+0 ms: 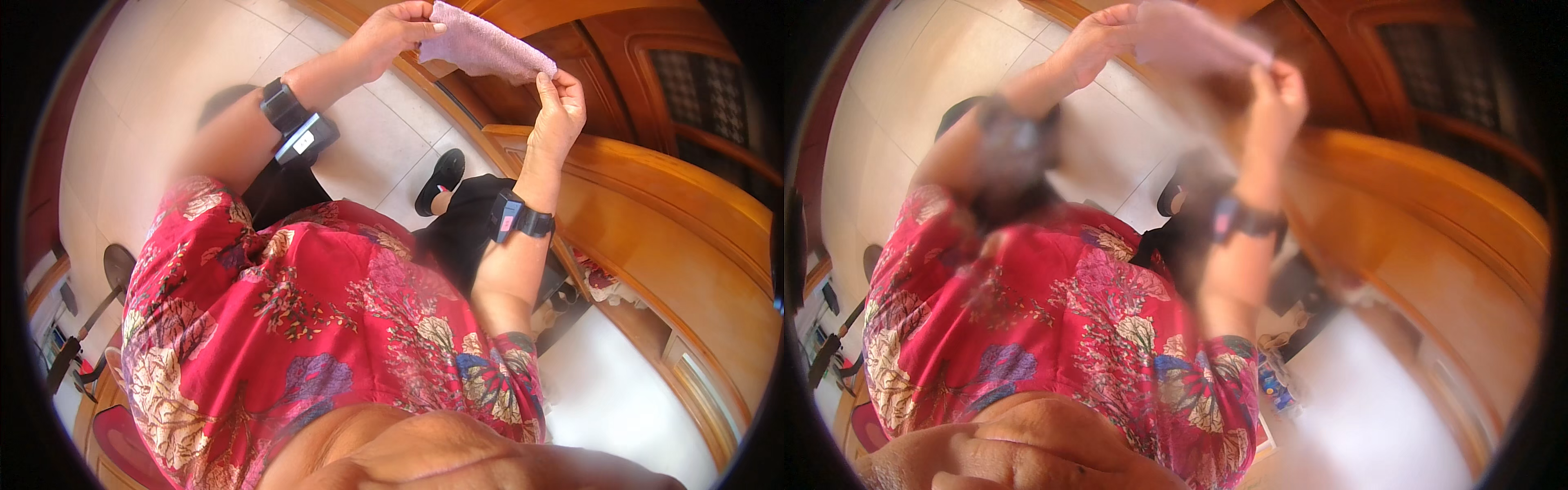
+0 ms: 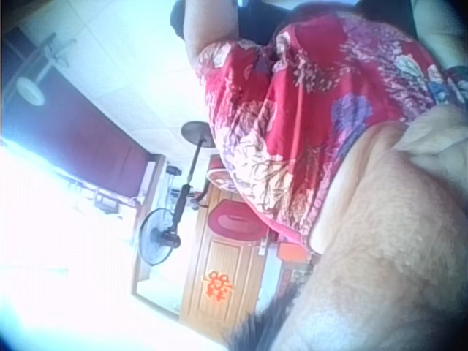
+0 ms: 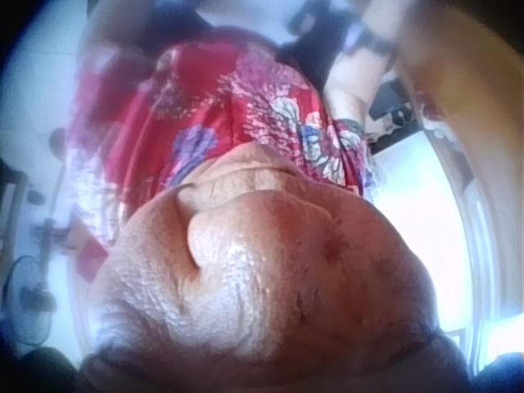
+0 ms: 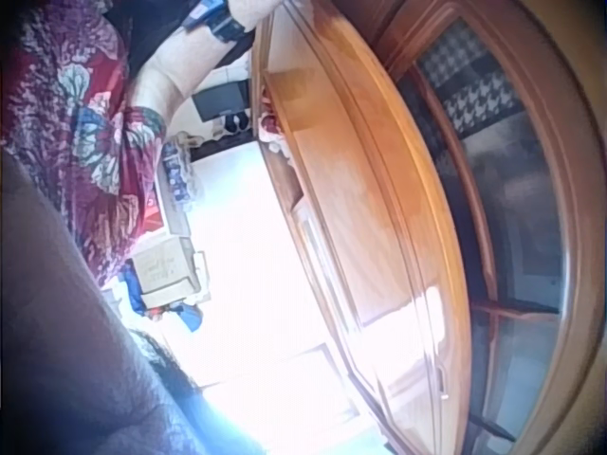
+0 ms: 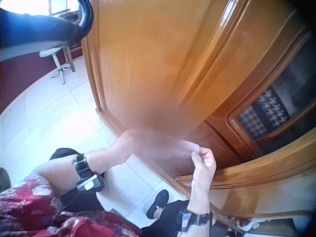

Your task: The person wipes the surface of a wooden wardrobe door with a cloth and folds the cloth.

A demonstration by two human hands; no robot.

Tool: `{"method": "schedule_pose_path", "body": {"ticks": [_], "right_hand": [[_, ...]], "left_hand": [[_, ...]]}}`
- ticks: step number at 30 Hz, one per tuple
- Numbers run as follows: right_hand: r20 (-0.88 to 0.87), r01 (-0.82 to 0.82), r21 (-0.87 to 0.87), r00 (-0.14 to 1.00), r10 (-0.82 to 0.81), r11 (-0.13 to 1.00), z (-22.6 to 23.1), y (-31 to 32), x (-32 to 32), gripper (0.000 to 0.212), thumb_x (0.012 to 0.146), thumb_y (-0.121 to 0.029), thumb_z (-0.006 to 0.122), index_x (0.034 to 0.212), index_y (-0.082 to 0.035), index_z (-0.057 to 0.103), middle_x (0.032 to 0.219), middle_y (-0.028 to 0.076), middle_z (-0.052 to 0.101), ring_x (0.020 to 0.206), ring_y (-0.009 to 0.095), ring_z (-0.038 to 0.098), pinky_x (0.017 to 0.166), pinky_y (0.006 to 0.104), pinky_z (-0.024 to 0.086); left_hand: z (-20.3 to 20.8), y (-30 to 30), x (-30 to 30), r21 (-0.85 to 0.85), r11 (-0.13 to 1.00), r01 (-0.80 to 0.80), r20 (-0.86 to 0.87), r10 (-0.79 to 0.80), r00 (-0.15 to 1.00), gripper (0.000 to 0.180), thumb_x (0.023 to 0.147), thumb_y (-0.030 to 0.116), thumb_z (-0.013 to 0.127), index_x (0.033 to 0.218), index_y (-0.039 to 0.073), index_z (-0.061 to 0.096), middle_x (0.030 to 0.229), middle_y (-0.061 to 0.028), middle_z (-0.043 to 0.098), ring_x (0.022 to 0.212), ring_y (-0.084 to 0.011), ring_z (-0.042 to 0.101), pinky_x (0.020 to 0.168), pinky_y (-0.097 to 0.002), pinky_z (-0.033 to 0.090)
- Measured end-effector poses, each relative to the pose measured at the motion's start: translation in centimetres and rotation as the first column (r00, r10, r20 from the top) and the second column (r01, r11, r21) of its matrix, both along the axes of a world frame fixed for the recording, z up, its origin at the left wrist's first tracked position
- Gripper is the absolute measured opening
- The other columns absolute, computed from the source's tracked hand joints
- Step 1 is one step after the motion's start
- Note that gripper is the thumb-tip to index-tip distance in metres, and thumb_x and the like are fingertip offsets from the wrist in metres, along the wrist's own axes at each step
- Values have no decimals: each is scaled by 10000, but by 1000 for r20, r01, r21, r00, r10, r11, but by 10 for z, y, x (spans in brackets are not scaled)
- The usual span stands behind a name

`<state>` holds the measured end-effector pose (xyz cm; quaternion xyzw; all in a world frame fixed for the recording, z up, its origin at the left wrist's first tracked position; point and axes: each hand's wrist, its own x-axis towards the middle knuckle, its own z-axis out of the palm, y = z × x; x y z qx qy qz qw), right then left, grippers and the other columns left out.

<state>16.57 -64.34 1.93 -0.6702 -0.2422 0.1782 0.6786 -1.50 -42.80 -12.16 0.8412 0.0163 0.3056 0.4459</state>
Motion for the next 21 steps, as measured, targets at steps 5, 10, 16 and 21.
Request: {"method": "schedule_pose_path", "body": {"ticks": [5, 10, 16, 21], "right_hand": [[128, 189, 310, 963, -238, 932, -8, 0, -3, 137, 950, -84, 647, 1054, -32, 576, 1003, 83, 650, 871, 149, 619, 840, 273, 501], [-487, 56, 584, 822, 294, 810, 4, -6, -26, 133, 990, -162, 549, 1113, -112, 554, 1037, 73, 622, 972, 216, 610, 851, 343, 511], [-5, -255, 138, 966, 258, 957, 14, 5, -29, 271, 1000, -235, 513, 1210, -76, 574, 1209, 85, 612, 1159, 231, 577, 1044, 369, 435], [-320, -371, 397, 801, 506, 839, -1, 11, -37, 359, 971, -282, 559, 1270, -83, 568, 1283, 99, 592, 1262, 213, 515, 1161, 382, 297]], "left_hand": [[126, -57, -2, -446, 823, 353, 137, -327, 935, 217, 909, 73, 676, 1119, 20, 660, 1058, -89, 697, 1060, -219, 665, 926, -325, 524], [148, -82, -12, -349, 559, 753, 16, -799, 601, 206, 886, 40, 692, 1090, 43, 712, 1065, -57, 708, 1024, -191, 648, 956, -326, 497], [115, -78, 11, -616, 787, 37, -421, -368, 829, 400, 955, 329, 657, 1254, 66, 623, 1104, -58, 676, 1004, -192, 648, 905, -315, 508], [122, -101, 15, -998, -22, 64, 68, -382, 922, 193, 954, 258, 666, 1009, 81, 613, 1016, -81, 675, 952, -228, 674, 922, -445, 548]]}}
